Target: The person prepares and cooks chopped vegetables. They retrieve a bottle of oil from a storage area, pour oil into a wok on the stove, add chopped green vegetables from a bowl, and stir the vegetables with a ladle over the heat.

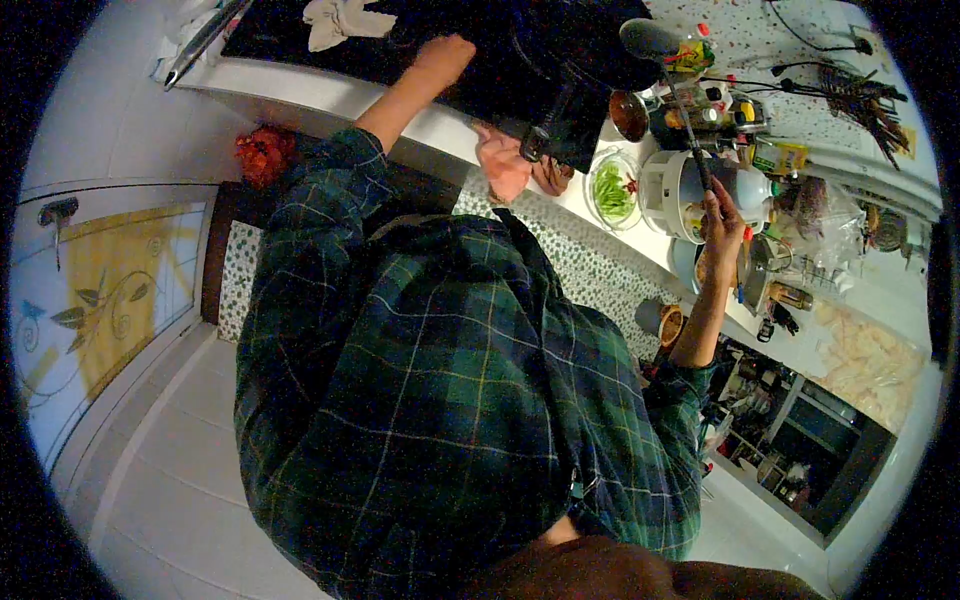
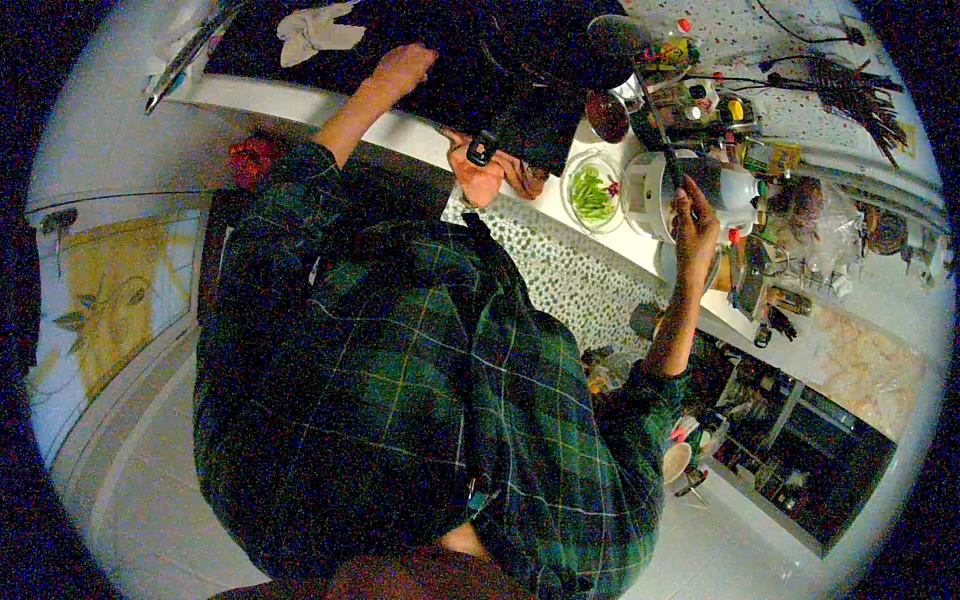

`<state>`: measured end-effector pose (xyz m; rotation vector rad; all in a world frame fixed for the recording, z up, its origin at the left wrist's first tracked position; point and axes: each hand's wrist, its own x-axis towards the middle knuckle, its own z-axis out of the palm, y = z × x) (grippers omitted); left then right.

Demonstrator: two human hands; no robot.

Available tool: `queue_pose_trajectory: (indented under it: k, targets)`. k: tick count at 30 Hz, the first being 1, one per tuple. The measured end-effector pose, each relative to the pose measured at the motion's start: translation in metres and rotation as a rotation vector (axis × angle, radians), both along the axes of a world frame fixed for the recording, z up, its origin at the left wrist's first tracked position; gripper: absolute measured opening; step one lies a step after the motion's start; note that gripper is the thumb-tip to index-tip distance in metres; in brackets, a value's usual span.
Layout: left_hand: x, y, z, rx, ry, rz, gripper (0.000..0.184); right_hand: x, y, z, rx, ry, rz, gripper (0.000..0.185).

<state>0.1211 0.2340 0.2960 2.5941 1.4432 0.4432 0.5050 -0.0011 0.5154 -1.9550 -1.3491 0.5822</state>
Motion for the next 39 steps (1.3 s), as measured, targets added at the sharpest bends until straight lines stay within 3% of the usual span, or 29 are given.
queue_pose_trajectory:
  k: [13, 19, 21, 23, 24, 25, 26, 27, 28, 30, 31, 33, 37, 39]
  targets:
    - [-0.002, 0.006, -0.01, 0.086, -0.032, -0.066, 0.017, -0.001, -0.005, -0.002, 0.009, -0.012, 0.006, 0.034]
    - [-0.007, -0.002, 0.009, 0.019, 0.075, -0.079, 0.018, -0.003, 0.0, 0.005, -0.03, 0.024, 0.007, 0.033]
    - [-0.004, -0.028, 0.034, 0.075, 0.023, 0.111, 0.025, -0.001, 0.009, 0.015, -0.069, 0.003, 0.049, 0.033]
    - [0.011, -0.039, 0.046, -0.277, -0.276, 0.041, 0.037, -0.002, 0.026, 0.025, -0.047, -0.145, 0.162, 0.031]
    - [0.024, -0.05, 0.053, -0.946, -0.759, 0.03, 0.052, 0.0, 0.036, 0.031, -0.035, -0.195, 0.193, 0.031]
    - [0.023, -0.084, 0.103, -1.243, -1.023, -0.015, 0.06, 0.006, 0.047, 0.035, -0.089, -0.342, 0.289, 0.031]
    - [0.044, -0.08, 0.069, -1.369, -1.167, -0.1, 0.057, 0.008, 0.053, 0.042, -0.142, -0.487, 0.384, 0.032]
    - [0.051, -0.101, 0.101, -1.674, -1.468, -0.119, 0.052, -0.008, 0.058, 0.064, -0.327, -0.317, 0.312, 0.03]
    - [0.062, -0.11, 0.117, -1.84, -1.615, 0.043, 0.038, -0.008, 0.063, 0.07, -0.322, -0.318, 0.301, 0.03]
    - [0.079, -0.102, 0.096, -2.082, -1.826, -0.112, 0.024, -0.012, 0.078, 0.073, -0.282, -0.429, 0.464, 0.029]
    - [0.085, -0.102, 0.09, -2.159, -1.877, -0.14, 0.017, -0.019, 0.083, 0.072, -0.203, -0.471, 0.581, 0.03]
    - [0.097, -0.11, 0.091, -1.952, -1.886, -0.126, 0.015, -0.027, 0.098, 0.055, 0.032, -0.613, 0.788, 0.031]
    - [0.124, -0.13, 0.109, -1.813, -1.919, 0.063, 0.018, -0.075, 0.113, 0.034, -0.234, -0.438, 0.574, 0.032]
    - [0.132, -0.135, 0.112, -1.853, -1.929, 0.11, 0.017, -0.06, 0.138, -0.005, 0.128, -0.689, 0.595, 0.031]
